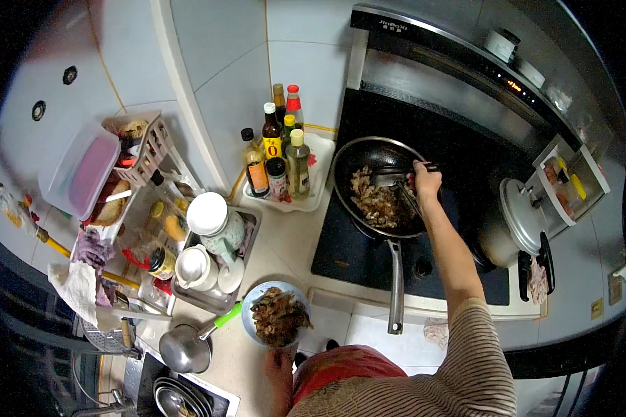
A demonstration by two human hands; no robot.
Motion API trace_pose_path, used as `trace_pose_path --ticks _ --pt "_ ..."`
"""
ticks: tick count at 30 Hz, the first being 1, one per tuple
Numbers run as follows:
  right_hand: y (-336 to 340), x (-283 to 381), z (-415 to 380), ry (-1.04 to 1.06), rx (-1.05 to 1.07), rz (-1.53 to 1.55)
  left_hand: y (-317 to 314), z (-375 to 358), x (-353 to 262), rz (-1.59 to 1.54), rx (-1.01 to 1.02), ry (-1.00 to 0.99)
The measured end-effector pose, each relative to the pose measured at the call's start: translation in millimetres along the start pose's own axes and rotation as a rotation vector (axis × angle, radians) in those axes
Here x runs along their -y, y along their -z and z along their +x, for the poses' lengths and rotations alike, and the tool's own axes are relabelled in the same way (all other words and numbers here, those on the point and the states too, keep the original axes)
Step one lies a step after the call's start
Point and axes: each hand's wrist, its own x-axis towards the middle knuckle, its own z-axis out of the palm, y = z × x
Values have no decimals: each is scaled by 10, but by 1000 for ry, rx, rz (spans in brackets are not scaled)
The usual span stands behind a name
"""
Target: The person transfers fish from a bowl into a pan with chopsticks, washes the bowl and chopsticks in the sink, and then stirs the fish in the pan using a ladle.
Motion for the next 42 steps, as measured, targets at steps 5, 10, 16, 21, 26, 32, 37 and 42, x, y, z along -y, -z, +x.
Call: trace_pose_path --ticks 5,10,16,21,26,32,37,42 --pt "-13 -382 304 306 -66 -160 69 2 -214 -46 69 113" --pt "274 280 -181 254 51 -34 39 -15 -194 -133 62 151" --pt "796 386 -578 267 136 -131 87 -15 -281 -76 102 181" --pt "1219 241 -890 505 184 -160 125 -5 -270 -17 145 178" --pt "1429 131 -1218 763 292 -394 113 -44 64 -134 203 85" --pt "1544 244 -1584 957 382 -528 226 -50 -624 -95 473 342" --pt "1613 280 -1670 1063 281 -505 -32 56 -800 -221 651 364" --pt "1567 298 -2005 1348 330 -489 -367 274 -1739 -464 691 305"
